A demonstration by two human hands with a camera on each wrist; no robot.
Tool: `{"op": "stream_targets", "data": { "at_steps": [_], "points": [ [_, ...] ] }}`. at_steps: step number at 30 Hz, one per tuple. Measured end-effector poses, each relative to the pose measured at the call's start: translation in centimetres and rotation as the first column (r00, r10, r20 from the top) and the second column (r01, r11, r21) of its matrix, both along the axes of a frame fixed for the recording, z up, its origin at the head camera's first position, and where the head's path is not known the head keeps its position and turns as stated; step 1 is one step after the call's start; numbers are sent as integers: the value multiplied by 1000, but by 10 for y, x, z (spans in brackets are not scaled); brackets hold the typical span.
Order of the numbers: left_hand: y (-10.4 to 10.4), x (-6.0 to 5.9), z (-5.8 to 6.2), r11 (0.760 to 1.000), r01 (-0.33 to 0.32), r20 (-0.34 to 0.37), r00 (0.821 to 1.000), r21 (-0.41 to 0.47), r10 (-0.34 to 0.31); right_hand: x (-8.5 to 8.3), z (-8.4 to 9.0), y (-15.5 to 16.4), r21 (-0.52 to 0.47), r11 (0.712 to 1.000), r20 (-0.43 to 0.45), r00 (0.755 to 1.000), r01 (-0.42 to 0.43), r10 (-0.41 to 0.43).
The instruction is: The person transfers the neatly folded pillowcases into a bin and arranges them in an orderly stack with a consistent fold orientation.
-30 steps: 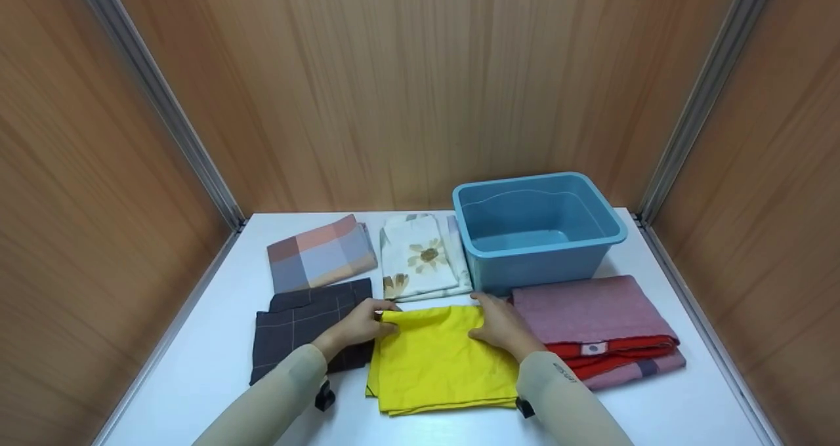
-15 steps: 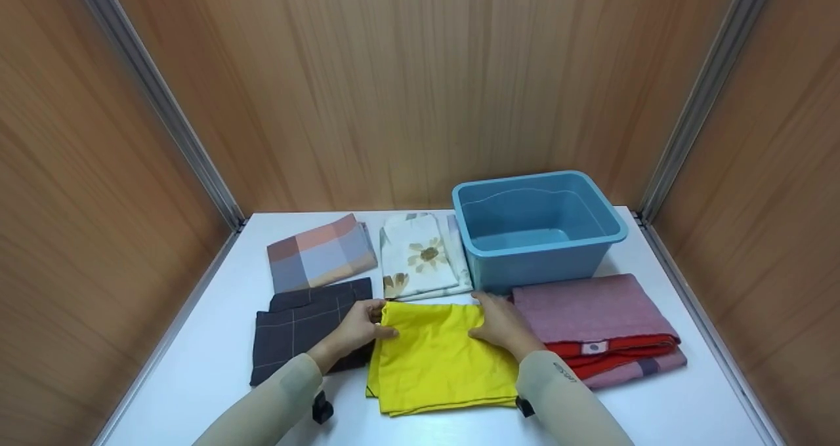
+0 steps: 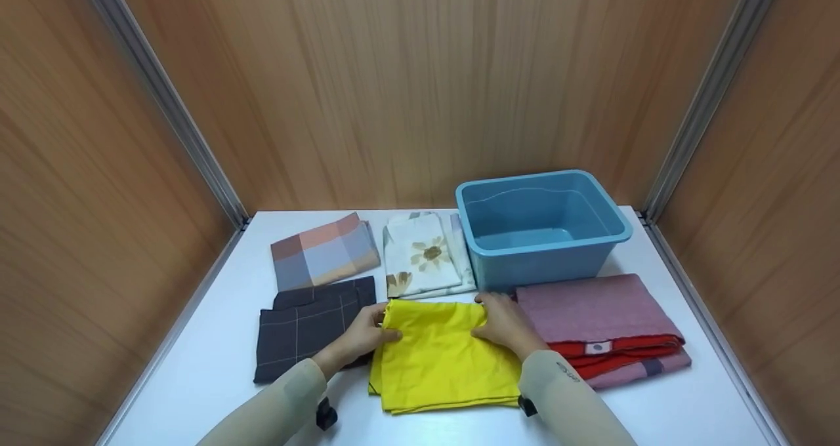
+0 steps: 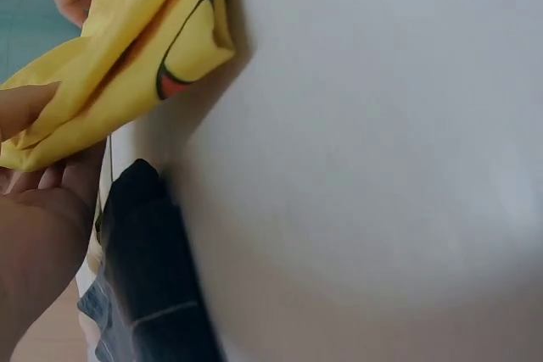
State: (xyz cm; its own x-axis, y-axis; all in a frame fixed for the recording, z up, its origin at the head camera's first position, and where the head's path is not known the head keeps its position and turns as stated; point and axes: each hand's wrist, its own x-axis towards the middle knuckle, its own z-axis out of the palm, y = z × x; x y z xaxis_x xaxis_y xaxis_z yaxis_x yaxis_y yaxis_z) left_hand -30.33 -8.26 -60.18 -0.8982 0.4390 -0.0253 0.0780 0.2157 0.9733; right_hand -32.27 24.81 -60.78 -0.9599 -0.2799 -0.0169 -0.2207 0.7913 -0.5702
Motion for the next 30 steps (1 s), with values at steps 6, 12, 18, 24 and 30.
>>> {"op": "stream_targets", "data": {
  "at_steps": [6, 12, 18, 24, 30],
  "points": [
    [6, 5, 5, 992, -14, 48, 999, 122, 8, 0, 0, 0, -17, 1000, -6, 1000, 5, -6],
    [11, 9, 13, 979, -49, 52, 998, 197, 39, 0, 1, 1, -106, 994, 32, 999, 9, -6],
    [6, 6, 25, 973, -46, 9, 999, 227, 45, -1, 5, 5, -269, 963, 35, 999, -30, 41],
    [-2, 2, 39, 972, -25, -19, 999, 235, 30, 0, 10, 7, -433, 901, 70, 996, -22, 57],
    [-10, -1, 59, 972, 21, -46, 999, 236, -10, 2, 14, 5, -484, 874, 121, 992, 33, 29]
  ]
}}
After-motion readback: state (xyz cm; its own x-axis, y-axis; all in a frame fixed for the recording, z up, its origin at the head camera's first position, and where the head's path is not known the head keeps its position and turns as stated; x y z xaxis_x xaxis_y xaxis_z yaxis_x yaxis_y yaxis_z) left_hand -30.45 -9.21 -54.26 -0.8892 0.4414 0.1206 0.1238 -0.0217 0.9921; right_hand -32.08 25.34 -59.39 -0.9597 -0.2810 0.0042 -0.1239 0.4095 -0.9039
